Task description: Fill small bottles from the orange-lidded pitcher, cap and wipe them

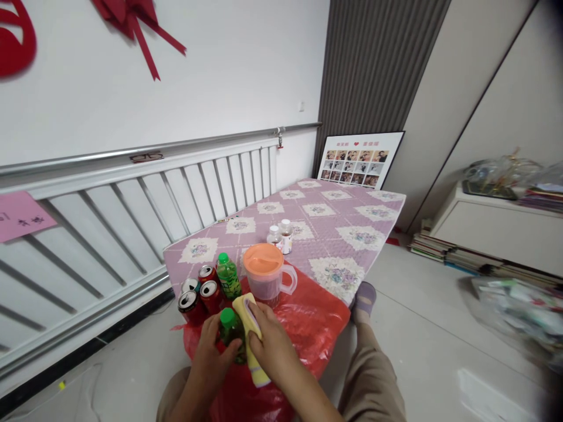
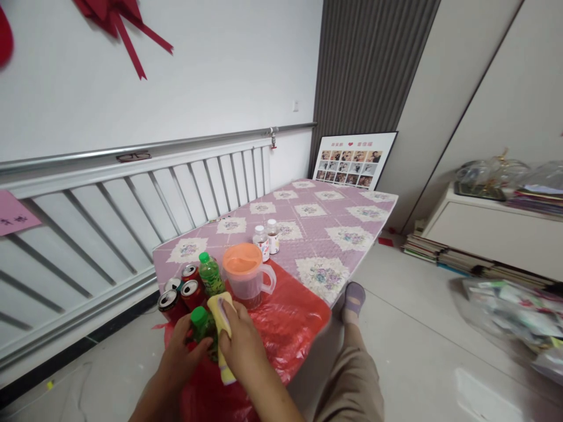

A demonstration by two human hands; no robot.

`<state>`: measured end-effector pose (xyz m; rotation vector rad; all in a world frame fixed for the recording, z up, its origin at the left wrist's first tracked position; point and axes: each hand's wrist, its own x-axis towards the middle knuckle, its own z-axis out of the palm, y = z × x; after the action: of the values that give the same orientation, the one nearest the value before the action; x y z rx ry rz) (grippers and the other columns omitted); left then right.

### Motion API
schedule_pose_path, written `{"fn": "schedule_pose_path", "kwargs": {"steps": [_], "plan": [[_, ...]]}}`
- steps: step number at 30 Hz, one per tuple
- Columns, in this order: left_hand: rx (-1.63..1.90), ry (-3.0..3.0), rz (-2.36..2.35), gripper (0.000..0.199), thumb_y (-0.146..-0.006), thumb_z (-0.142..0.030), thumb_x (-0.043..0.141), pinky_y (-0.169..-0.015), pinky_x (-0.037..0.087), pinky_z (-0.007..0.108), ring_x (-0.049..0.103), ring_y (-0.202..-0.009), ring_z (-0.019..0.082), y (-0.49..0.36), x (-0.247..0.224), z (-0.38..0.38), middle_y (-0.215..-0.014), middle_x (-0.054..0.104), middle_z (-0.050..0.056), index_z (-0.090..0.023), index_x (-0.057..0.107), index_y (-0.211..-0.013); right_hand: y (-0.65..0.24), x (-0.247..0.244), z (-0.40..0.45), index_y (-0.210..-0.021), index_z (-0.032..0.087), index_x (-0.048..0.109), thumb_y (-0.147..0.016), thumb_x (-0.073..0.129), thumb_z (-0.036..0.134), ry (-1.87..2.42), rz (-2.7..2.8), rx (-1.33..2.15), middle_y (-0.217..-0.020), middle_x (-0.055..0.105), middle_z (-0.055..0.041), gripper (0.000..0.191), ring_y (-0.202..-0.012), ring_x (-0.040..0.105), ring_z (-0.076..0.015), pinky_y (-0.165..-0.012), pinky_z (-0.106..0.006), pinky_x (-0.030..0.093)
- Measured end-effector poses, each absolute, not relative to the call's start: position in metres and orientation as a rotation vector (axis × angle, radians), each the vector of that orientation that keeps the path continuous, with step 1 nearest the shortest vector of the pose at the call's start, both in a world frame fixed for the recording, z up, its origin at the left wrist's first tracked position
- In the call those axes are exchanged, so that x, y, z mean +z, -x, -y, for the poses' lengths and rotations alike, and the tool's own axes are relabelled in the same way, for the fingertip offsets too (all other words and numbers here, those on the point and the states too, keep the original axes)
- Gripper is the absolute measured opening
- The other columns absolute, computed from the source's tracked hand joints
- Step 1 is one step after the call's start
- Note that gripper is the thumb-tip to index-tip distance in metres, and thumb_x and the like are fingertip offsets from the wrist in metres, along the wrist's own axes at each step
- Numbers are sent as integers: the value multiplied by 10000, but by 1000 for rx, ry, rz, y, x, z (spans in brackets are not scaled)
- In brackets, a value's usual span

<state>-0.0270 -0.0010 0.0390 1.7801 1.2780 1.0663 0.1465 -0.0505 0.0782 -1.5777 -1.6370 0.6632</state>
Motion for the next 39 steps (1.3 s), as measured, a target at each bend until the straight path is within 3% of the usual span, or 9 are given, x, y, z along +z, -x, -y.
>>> {"fn": "schedule_pose_path", "kwargs": {"steps": [4, 7, 17, 21, 25, 31, 35, 39], "plan": [[967, -1596, -1081, 700, -730, -262, 690, -996, 497, 452, 603, -1166, 289, 35, 43, -1, -1294, 594, 122, -216, 397, -1365, -149, 48, 51, -1458, 103, 399, -762, 507, 63, 1681, 1612, 788, -1372, 537, -174, 705, -1287, 504, -243, -1100, -372, 368], [906, -1538, -999, 648, -743, -250, 684, -1003, 497, 438, 623, -1149, 280, 39, 44, -2, -1266, 627, 123, -204, 414, -1331, -150, 42, 55, -1456, 111, 400, -760, 513, 65, 1689, 1608, 798, -1381, 533, -178, 707, -1299, 496, -254, -1107, -398, 360], [869, -1544, -923, 615, -770, -274, 659, -1057, 465, 447, 570, -1233, 295, 39, 44, -3, -1352, 581, 138, -182, 425, -1332, -148, 102, 55, -1461, 202, 406, -782, 492, 82, 1526, 1715, 602, -1479, 419, -104, 694, -1358, 403, -220, -1127, -359, 334], [852, -1576, -958, 605, -776, -287, 662, -1076, 448, 438, 562, -1251, 297, 40, 43, -2, -1358, 583, 139, -180, 442, -1329, -148, 71, 49, -1450, 143, 415, -776, 478, 41, 1678, 1675, 691, -1364, 532, -144, 684, -1273, 505, -215, -1090, -329, 373], [847, -1608, -994, 581, -784, -269, 644, -1076, 451, 432, 563, -1255, 292, 38, 43, 1, -1351, 591, 136, -181, 447, -1324, -152, 39, 50, -1405, 87, 471, -751, 512, 39, 1753, 1655, 763, -1233, 614, -192, 657, -1133, 618, -266, -988, -374, 469], [871, -1627, -1010, 594, -799, -218, 608, -1058, 466, 447, 591, -1212, 279, 35, 42, 4, -1344, 582, 148, -168, 404, -1355, -152, 73, 56, -1456, 160, 400, -803, 477, 66, 1627, 1636, 670, -1390, 517, -131, 664, -1295, 484, -199, -1101, -332, 358], [925, -1676, -1071, 602, -810, -244, 614, -1060, 456, 463, 580, -1209, 275, 32, 41, 8, -1359, 553, 147, -172, 395, -1366, -148, 103, 56, -1457, 204, 413, -799, 495, 101, 1551, 1697, 593, -1459, 440, -104, 671, -1337, 429, -212, -1113, -346, 348], [1070, -1687, -1195, 604, -740, -296, 696, -1046, 459, 475, 561, -1209, 307, 24, 35, 12, -1316, 560, 137, -179, 485, -1293, -147, 85, 50, -1453, 172, 415, -782, 479, 65, 1660, 1701, 630, -1397, 501, -115, 683, -1288, 479, -201, -1099, -316, 355]]}}
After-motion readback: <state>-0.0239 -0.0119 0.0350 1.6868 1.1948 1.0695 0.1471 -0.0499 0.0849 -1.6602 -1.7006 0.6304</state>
